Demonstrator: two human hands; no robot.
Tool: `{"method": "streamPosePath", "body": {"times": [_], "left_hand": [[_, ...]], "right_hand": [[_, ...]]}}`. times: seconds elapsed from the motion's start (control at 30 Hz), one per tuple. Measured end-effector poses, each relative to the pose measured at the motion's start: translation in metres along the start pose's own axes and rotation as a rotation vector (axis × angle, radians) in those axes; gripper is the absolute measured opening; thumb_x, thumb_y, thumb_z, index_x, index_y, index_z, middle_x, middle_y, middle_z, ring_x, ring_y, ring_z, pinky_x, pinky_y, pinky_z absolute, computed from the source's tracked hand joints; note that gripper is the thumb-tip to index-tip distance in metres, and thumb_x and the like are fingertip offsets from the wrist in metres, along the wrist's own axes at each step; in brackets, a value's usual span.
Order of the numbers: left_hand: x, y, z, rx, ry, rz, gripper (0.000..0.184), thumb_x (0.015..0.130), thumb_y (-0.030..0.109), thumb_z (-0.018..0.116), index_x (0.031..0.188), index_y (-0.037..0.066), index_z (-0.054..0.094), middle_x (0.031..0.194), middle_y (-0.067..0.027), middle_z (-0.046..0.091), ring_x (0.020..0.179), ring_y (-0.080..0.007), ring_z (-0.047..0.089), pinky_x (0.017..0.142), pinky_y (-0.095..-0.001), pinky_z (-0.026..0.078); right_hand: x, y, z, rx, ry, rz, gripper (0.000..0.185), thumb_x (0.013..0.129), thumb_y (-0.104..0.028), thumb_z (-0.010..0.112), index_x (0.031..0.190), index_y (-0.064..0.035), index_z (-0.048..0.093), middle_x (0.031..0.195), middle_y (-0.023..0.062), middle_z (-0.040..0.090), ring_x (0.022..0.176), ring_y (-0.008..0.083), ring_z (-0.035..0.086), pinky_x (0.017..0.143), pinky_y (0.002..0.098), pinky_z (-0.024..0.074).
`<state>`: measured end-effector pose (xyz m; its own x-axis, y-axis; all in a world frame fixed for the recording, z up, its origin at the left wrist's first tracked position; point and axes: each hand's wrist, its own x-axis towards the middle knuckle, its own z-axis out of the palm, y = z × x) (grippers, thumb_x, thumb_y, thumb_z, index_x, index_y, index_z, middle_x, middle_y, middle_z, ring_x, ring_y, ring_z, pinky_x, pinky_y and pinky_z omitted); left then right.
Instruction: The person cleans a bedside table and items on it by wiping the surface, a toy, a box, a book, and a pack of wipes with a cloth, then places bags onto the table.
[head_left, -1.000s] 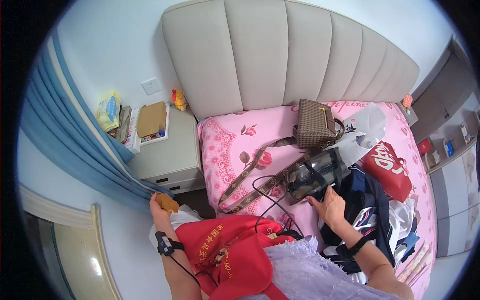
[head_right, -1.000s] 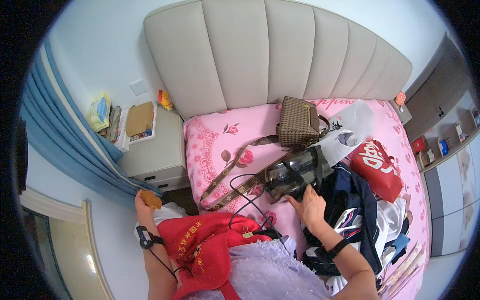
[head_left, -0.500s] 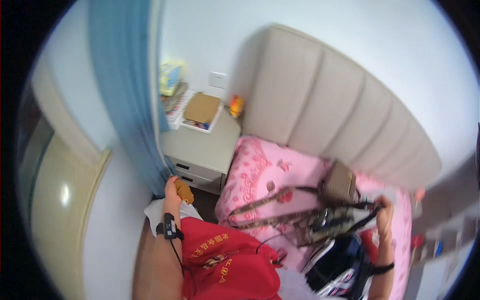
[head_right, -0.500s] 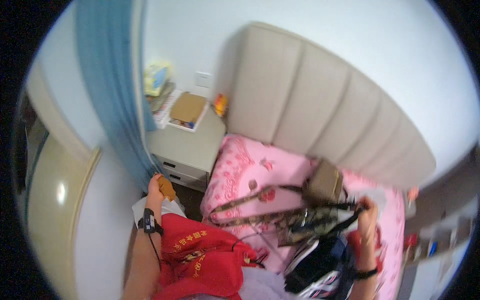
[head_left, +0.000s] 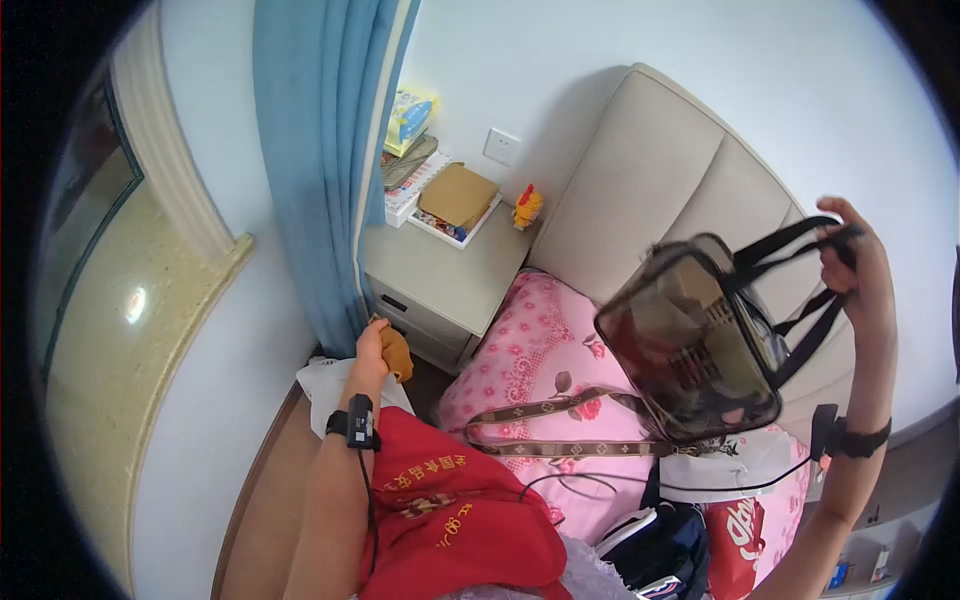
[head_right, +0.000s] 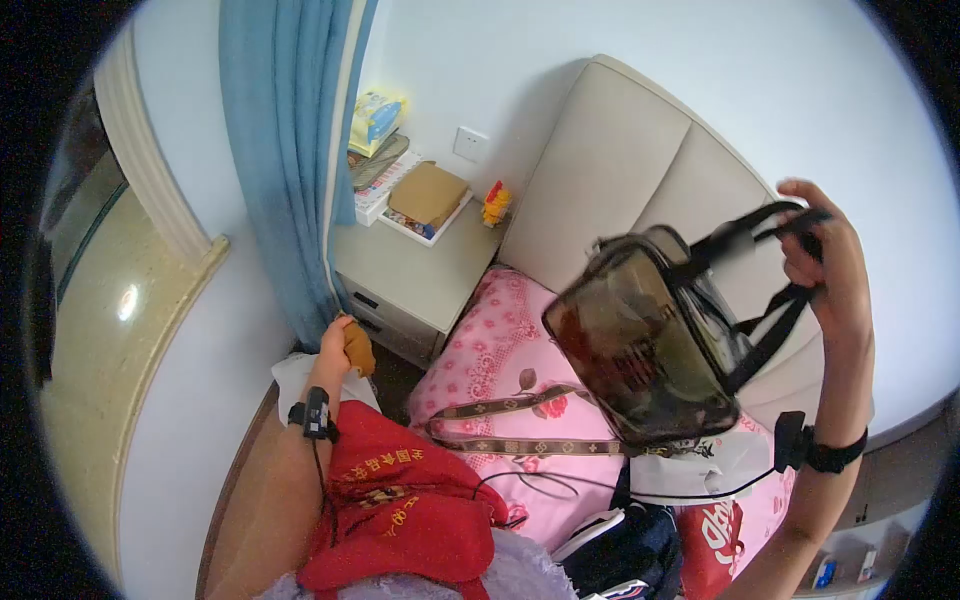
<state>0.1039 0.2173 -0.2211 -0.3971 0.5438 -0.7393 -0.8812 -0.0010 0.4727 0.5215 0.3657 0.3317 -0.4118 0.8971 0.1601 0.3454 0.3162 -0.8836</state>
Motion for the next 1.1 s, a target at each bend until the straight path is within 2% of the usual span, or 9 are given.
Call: {"method": "streamPosePath", "body": {"times": [0.1, 0.17, 0.23, 0.3, 0.37, 0.5, 0.87, 1.03, 1.1], "left_hand": [[-0.002, 0.003, 0.004, -0.006, 0.010, 0.002, 0.022, 0.085, 0.026, 0.065, 0.097, 0.009, 0.058, 0.085, -0.0104, 0.063, 0.074, -0.0301, 0.064, 0.066, -0.0469, 0.054], [0.000, 0.001, 0.004, -0.012, 0.012, -0.001, 0.023, 0.084, 0.026, 0.066, 0.097, 0.008, 0.058, 0.086, -0.0108, 0.063, 0.075, -0.0307, 0.064, 0.067, -0.0472, 0.054], [0.007, -0.002, 0.002, -0.010, -0.002, -0.005, 0.024, 0.083, 0.025, 0.067, 0.098, 0.008, 0.058, 0.088, -0.0113, 0.062, 0.076, -0.0314, 0.064, 0.067, -0.0477, 0.054], [0.010, -0.003, 0.000, -0.016, -0.016, 0.007, 0.024, 0.082, 0.026, 0.068, 0.097, 0.010, 0.058, 0.087, -0.0110, 0.062, 0.076, -0.0310, 0.064, 0.067, -0.0474, 0.054], [0.001, -0.001, 0.007, -0.013, -0.016, -0.003, 0.024, 0.082, 0.026, 0.068, 0.097, 0.010, 0.058, 0.086, -0.0108, 0.061, 0.075, -0.0303, 0.063, 0.066, -0.0470, 0.053], [0.011, -0.004, 0.011, -0.045, -0.022, -0.031, 0.021, 0.085, 0.025, 0.066, 0.098, 0.010, 0.059, 0.084, -0.0097, 0.061, 0.075, -0.0287, 0.063, 0.066, -0.0463, 0.053], [0.004, 0.000, 0.032, -0.017, -0.016, -0.004, 0.021, 0.088, 0.019, 0.064, 0.107, 0.012, 0.058, 0.090, -0.0045, 0.060, 0.082, -0.0233, 0.063, 0.070, -0.0411, 0.053], [0.011, -0.004, 0.035, -0.035, -0.027, 0.012, 0.021, 0.089, 0.020, 0.065, 0.107, 0.012, 0.058, 0.084, -0.0099, 0.065, 0.074, -0.0257, 0.064, 0.065, -0.0417, 0.053], [0.011, -0.004, 0.038, -0.043, -0.020, 0.008, 0.022, 0.088, 0.020, 0.066, 0.107, 0.012, 0.058, 0.085, -0.0099, 0.065, 0.074, -0.0254, 0.064, 0.065, -0.0413, 0.054]], "right_hand": [[0.028, -0.013, 0.045, 0.202, -0.156, 0.052, 0.029, 0.085, 0.006, 0.043, 0.110, -0.0048, 0.053, 0.099, 0.0199, 0.068, 0.047, -0.0010, 0.026, 0.042, 0.0158, 0.0233], [0.046, -0.010, 0.086, 0.211, -0.167, 0.034, 0.025, 0.086, 0.006, 0.045, 0.107, -0.0055, 0.053, 0.101, 0.0213, 0.067, 0.050, 0.0000, 0.032, 0.046, 0.0168, 0.0301], [0.078, 0.000, 0.119, 0.296, -0.168, 0.053, 0.021, 0.087, 0.005, 0.048, 0.104, -0.0051, 0.053, 0.102, 0.0223, 0.067, 0.056, 0.0014, 0.039, 0.052, 0.0195, 0.0371], [0.113, 0.012, 0.149, 0.405, -0.192, 0.065, 0.022, 0.087, 0.007, 0.049, 0.108, -0.0014, 0.050, 0.085, 0.0123, 0.062, 0.066, 0.0101, 0.055, 0.057, 0.0221, 0.0429], [0.153, 0.028, 0.177, 0.480, -0.211, 0.049, 0.026, 0.087, 0.007, 0.049, 0.112, 0.0021, 0.046, 0.082, 0.0107, 0.055, 0.075, 0.0178, 0.059, 0.062, 0.0270, 0.0486], [0.225, 0.038, 0.252, 0.668, -0.206, 0.106, 0.033, 0.088, 0.008, 0.045, 0.120, 0.0068, 0.036, 0.095, 0.0196, 0.050, 0.080, 0.0256, 0.059, 0.072, 0.0389, 0.0557], [0.362, 0.057, 0.417, 0.885, -0.124, 0.242, 0.035, 0.084, 0.017, 0.037, 0.117, 0.0068, 0.038, 0.103, 0.0221, 0.043, 0.081, 0.0318, 0.058, 0.070, 0.0446, 0.0558], [0.402, 0.090, 0.466, 1.001, -0.017, 0.161, 0.031, 0.085, 0.015, 0.036, 0.113, 0.0062, 0.045, 0.102, 0.0206, 0.050, 0.079, 0.0326, 0.064, 0.069, 0.0424, 0.0550], [0.426, 0.118, 0.475, 0.875, -0.146, 0.125, 0.034, 0.085, 0.015, 0.041, 0.119, 0.0057, 0.043, 0.107, 0.0208, 0.052, 0.091, 0.0311, 0.064, 0.077, 0.0431, 0.0532]]}}
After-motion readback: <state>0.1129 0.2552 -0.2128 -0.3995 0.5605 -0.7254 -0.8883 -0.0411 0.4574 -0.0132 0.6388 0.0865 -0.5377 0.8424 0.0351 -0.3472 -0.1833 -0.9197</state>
